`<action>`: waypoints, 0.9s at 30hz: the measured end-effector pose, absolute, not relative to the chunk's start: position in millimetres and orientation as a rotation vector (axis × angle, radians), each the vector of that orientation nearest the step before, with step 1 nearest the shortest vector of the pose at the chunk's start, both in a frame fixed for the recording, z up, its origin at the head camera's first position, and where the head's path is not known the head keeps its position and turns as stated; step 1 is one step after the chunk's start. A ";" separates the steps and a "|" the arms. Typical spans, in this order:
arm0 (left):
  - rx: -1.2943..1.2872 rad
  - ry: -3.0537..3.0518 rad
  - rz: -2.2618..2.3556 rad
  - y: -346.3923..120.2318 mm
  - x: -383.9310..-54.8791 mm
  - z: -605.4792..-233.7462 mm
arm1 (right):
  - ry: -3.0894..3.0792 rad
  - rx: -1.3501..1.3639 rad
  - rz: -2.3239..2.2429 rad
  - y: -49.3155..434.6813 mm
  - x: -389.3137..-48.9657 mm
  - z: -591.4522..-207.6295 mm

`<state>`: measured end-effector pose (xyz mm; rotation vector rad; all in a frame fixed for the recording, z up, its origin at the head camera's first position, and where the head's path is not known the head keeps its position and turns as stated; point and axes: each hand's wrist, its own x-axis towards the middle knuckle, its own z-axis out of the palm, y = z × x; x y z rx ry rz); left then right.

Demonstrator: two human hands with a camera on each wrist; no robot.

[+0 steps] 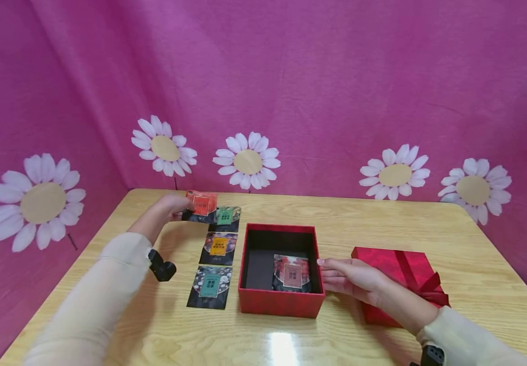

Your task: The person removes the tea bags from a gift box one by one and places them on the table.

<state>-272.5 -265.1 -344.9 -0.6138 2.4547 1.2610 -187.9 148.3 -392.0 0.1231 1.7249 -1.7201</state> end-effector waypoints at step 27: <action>-0.688 2.993 0.932 -272.3 -277.3 -402.6 | 1.705 0.091 -1.740 149.6 -186.3 -392.9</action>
